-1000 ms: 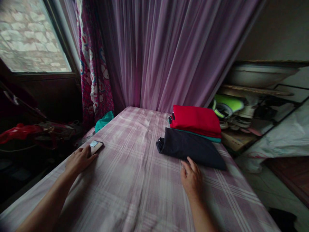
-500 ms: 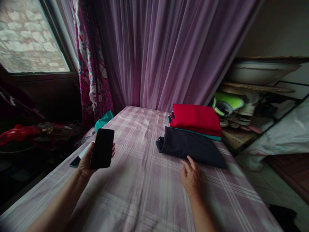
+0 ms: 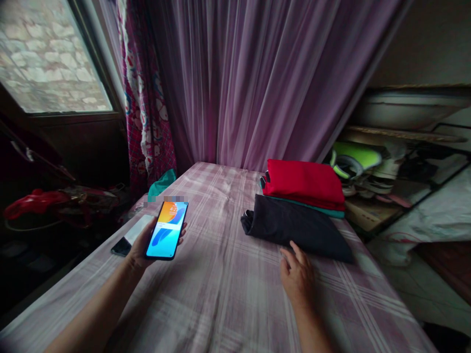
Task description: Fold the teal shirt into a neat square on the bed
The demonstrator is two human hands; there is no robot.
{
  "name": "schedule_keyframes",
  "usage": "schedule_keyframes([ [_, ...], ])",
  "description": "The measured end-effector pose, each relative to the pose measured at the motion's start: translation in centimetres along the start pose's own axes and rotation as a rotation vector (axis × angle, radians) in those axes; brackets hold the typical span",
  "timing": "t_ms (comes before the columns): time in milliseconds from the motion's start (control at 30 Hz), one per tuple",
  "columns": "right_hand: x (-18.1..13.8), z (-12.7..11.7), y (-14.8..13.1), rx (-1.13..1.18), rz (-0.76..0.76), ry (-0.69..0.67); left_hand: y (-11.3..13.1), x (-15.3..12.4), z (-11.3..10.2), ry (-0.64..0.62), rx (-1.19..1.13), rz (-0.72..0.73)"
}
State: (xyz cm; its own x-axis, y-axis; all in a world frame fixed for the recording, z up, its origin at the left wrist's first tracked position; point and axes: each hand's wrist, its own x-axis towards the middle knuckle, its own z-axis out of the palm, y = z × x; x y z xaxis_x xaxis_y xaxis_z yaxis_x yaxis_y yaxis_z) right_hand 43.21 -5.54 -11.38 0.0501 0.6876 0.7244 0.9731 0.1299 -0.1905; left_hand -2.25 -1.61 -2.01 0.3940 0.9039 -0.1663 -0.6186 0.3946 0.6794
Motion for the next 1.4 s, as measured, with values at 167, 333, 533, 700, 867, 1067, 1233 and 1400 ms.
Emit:
schedule_keyframes([
  [167,0.0,0.1,0.1,0.012,0.015,-0.005,1.9,-0.5,0.9,0.259,0.447,0.060],
  [333,0.0,0.1,0.0,0.019,0.023,-0.004,5.0,-1.1,0.1,0.634,1.517,0.172],
  [533,0.0,0.2,0.1,0.034,0.036,-0.012,5.3,-2.4,-2.1,0.891,2.080,0.032],
  [700,0.0,0.1,0.0,-0.001,0.041,-0.015,4.3,-3.0,-3.1,0.923,2.151,-0.021],
  [867,-0.1,0.3,0.1,0.015,0.050,-0.028,4.0,-3.0,-3.8,0.921,2.182,-0.025],
  [1067,0.1,-0.1,-0.5,-0.014,0.038,0.030,4.3,-2.7,-4.8,0.925,2.168,-0.079],
  [1233,1.6,-0.9,-0.1,-0.168,0.035,-0.046,4.5,-2.4,-5.2,0.876,2.143,-0.143],
  [1400,5.6,-1.0,2.3,-0.292,0.023,-0.246,2.3,-1.5,-3.7,0.937,2.174,0.096],
])
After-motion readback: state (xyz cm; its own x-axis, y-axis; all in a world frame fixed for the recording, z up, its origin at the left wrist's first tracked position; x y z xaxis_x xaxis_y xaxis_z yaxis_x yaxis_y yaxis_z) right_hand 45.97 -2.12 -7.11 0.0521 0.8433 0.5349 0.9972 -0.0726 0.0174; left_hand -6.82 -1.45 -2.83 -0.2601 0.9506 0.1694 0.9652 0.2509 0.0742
